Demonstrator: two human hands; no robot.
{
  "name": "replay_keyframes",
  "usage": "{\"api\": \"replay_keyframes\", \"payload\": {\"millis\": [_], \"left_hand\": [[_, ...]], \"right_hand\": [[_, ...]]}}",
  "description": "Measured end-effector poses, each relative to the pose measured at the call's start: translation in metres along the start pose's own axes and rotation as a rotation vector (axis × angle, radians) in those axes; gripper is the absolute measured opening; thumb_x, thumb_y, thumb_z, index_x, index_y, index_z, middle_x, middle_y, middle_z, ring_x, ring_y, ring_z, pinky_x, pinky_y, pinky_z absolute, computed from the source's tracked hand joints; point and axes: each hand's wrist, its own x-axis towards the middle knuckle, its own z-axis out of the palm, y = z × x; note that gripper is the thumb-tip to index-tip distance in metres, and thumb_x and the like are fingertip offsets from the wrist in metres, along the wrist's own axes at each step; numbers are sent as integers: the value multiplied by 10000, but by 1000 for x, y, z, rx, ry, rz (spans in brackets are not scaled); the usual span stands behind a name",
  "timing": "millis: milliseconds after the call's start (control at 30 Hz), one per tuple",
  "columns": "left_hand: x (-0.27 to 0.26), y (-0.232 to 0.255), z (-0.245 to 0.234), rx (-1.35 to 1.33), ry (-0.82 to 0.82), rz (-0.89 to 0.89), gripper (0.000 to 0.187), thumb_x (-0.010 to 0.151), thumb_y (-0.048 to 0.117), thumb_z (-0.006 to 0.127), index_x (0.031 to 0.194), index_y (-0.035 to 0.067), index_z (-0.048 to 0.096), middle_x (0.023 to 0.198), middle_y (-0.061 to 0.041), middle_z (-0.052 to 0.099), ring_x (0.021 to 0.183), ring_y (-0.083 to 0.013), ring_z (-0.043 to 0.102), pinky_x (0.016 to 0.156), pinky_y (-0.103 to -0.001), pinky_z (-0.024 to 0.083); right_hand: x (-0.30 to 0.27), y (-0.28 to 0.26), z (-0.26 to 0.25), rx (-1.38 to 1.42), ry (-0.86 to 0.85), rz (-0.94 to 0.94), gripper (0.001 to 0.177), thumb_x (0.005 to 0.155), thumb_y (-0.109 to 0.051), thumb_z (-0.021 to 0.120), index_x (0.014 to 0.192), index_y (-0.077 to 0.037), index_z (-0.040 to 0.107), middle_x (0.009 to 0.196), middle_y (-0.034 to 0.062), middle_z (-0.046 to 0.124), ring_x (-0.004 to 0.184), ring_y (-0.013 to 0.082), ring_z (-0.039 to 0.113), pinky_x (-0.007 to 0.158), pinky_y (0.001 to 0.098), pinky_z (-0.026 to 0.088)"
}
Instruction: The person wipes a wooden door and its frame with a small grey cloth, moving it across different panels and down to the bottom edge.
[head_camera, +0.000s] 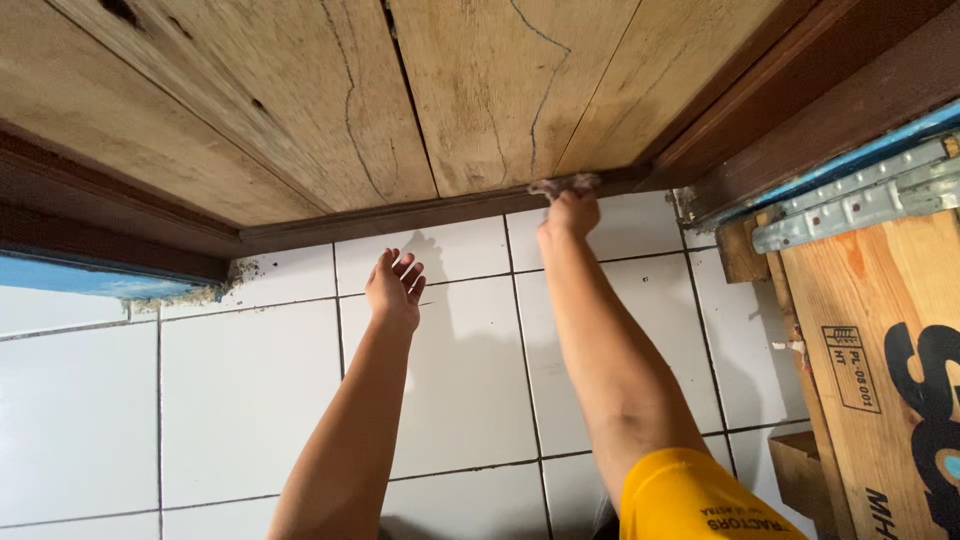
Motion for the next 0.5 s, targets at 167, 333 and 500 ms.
{"api": "replay_keyframes", "payload": {"millis": [167, 333, 500], "left_hand": [[2, -9, 8, 14, -10, -1, 254, 1015, 318, 555, 1162, 117, 602, 920, -14, 681, 857, -183, 650, 788, -356, 519], [-3, -10, 18, 8, -24, -28, 265, 1013, 318, 562, 1185, 122, 611, 938, -12, 679, 854, -184, 650, 778, -350, 515], [-3, 4, -2, -3, 16, -23, 255, 1018, 300, 542, 1191, 125, 609, 939, -9, 675, 860, -175, 655, 799, -352, 520]], "right_hand": [[-56, 33, 7, 58, -263, 259, 410, 825, 169, 396, 1149, 14, 595, 1096, 200, 674, 869, 326, 756, 812, 433, 668], [-77, 43, -14, 33, -269, 355, 392, 928, 101, 450, 1270, 42, 630, 1162, 198, 685, 919, 285, 744, 798, 436, 622], [-72, 3, -6, 155, -53, 224, 306, 922, 92, 398, 1216, 46, 468, 1076, 319, 652, 797, 421, 747, 715, 509, 675]]}}
